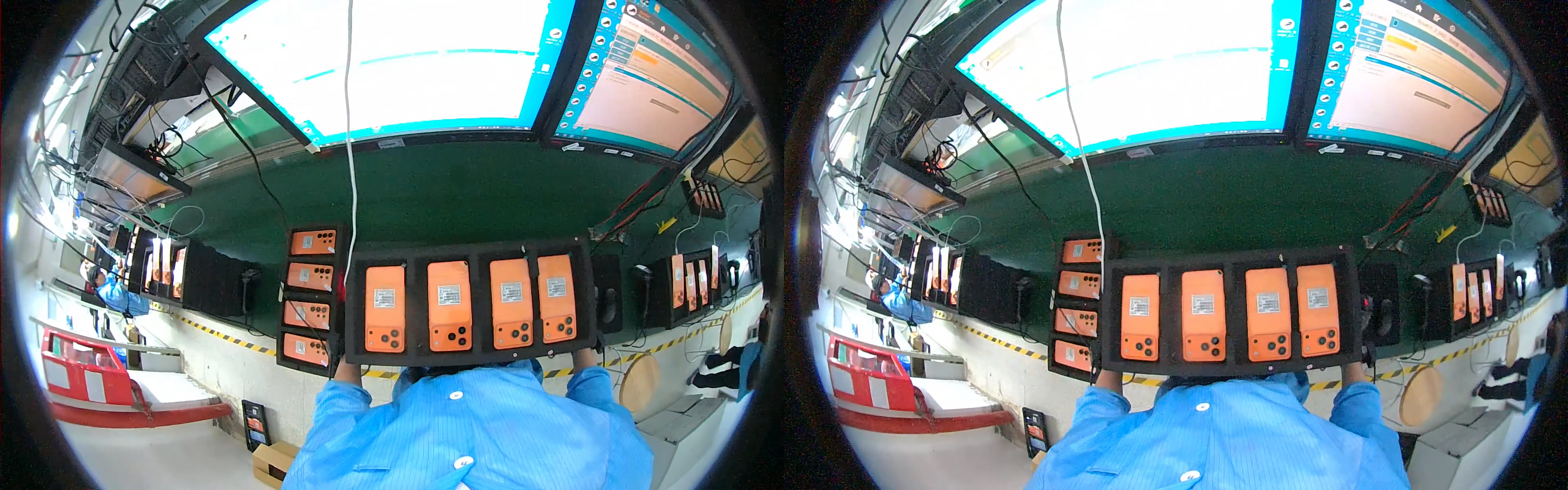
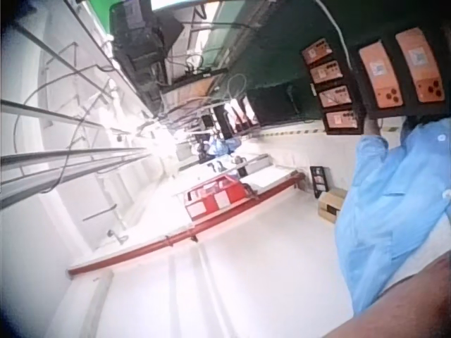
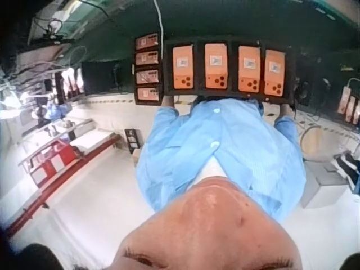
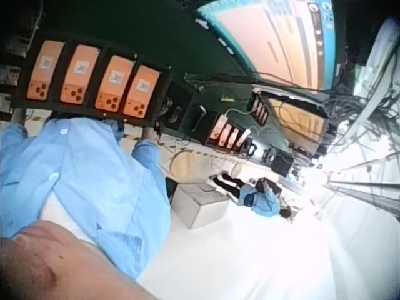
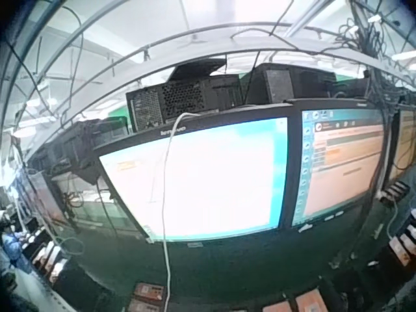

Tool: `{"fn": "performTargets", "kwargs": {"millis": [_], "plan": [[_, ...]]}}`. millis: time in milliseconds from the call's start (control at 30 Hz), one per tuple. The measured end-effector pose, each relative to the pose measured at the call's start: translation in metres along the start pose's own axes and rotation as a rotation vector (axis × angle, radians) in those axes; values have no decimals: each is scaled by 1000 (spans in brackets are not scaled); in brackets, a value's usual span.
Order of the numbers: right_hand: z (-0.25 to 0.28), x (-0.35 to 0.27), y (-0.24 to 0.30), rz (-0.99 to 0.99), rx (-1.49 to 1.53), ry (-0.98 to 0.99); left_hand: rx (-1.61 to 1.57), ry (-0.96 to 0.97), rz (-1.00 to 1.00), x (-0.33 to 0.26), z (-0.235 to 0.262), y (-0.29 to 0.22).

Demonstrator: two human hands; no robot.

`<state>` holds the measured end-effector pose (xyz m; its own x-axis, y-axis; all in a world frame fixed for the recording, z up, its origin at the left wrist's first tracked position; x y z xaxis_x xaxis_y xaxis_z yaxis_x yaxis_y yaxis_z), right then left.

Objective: Connecting and testing handheld scanner devices by plugging in cables, scanning codes, and verifying data on computer monitors.

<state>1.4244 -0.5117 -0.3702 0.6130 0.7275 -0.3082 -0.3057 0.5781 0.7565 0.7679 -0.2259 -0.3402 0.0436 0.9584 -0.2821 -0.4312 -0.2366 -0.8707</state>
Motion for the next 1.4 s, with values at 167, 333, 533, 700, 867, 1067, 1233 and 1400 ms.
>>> {"fn": "performTargets", "kwargs": {"millis": [167,333,533,700,867,1067,1233,1400], "plan": [[27,26,-24,82,25,87,199,-51,-161,25,57,-10],[96,-15,152,-243,167,188,260,-116,-425,-51,96,-238],[87,-53,357,201,332,312,393,-104,-850,-81,0,-343],[7,-79,428,630,-89,332,579,182,-1070,-104,-117,-388],[-21,-92,436,1047,-489,24,612,160,-1170,-121,-132,-400],[-18,-94,444,1021,-477,-157,517,171,-1071,-107,-126,-414],[28,-80,451,533,19,93,276,285,-736,-103,-95,-428],[49,-107,466,513,56,324,182,306,-843,-128,-77,-448]]}}
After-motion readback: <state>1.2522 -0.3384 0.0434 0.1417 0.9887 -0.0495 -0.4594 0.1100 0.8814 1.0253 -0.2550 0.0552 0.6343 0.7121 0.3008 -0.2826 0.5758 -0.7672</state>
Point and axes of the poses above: each hand's wrist, its own x-axis towards the middle knuckle, its own z-axis out of the back of the hand, y = z × x, the point moved 9 cm from there along x, towards the middle knuckle, and after that the axes turned 7 degrees about -z, right-handed, at the moved point
